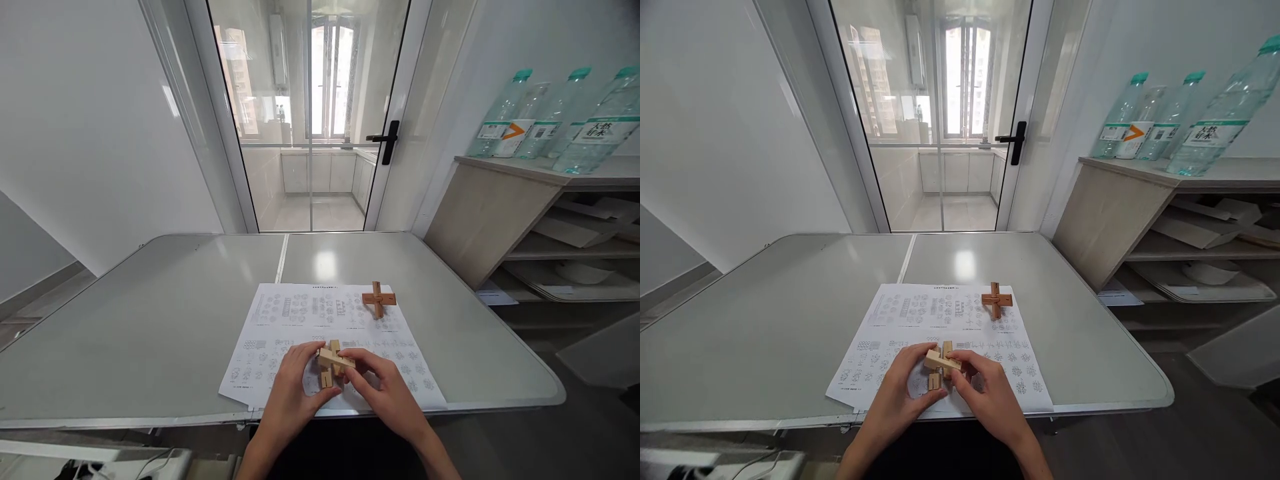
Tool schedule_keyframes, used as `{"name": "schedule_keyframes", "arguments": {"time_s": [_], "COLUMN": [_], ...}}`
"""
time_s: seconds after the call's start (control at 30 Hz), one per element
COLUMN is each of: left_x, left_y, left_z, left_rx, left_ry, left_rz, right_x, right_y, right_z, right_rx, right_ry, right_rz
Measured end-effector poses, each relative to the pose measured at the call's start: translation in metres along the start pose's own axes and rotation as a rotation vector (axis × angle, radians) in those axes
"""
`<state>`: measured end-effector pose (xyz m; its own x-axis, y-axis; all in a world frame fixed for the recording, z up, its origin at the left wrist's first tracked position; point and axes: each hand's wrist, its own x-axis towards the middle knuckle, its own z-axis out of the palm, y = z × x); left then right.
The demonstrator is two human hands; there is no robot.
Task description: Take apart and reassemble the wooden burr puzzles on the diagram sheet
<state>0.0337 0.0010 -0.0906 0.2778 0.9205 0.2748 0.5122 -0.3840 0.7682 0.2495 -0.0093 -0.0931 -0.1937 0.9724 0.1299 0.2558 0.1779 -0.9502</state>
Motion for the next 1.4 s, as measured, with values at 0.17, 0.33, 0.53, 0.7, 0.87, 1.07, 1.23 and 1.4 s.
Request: {"name": "schedule_keyframes", "arguments": {"time_s": [0.17, 0.33, 0.53, 0.7, 0.87, 1.07, 1.23, 1.4], "left_x": [-0.002, -0.002, -0.003, -0.004, -0.004, -0.004, -0.004, -0.005], "left_y": [-0.001, -0.002, 0.000, 0.001, 0.001, 0.004, 0.005, 0.004], "left_z": [0.000, 0.002, 0.002, 0.001, 0.001, 0.000, 0.000, -0.001], "left_rx": [-0.003, 0.006, -0.019, -0.024, 0.003, -0.014, -0.028, -0.027], "left_ry": [0.002, 0.012, -0.004, -0.028, -0.021, -0.050, -0.047, -0.053], "left_rz": [-0.013, -0.025, -0.051, -0.045, -0.014, -0.009, -0.010, 0.001], "right_x": [0.001, -0.001, -0.002, -0.002, -0.003, -0.003, -0.004, -0.004], "right_y": [0.006, 0.005, 0.005, 0.009, 0.012, 0.010, 0.008, 0.008], "right_z": [0.004, 0.004, 0.005, 0.005, 0.007, 0.007, 0.008, 0.007], "right_rx": [-0.028, -0.083, -0.107, -0.099, -0.087, -0.101, -0.123, -0.116], "right_ry": [0.074, 0.066, 0.064, 0.052, 0.054, 0.075, 0.076, 0.064], "right_rz": [-0.020, -0.043, -0.100, -0.140, -0.163, -0.157, -0.148, -0.142]}}
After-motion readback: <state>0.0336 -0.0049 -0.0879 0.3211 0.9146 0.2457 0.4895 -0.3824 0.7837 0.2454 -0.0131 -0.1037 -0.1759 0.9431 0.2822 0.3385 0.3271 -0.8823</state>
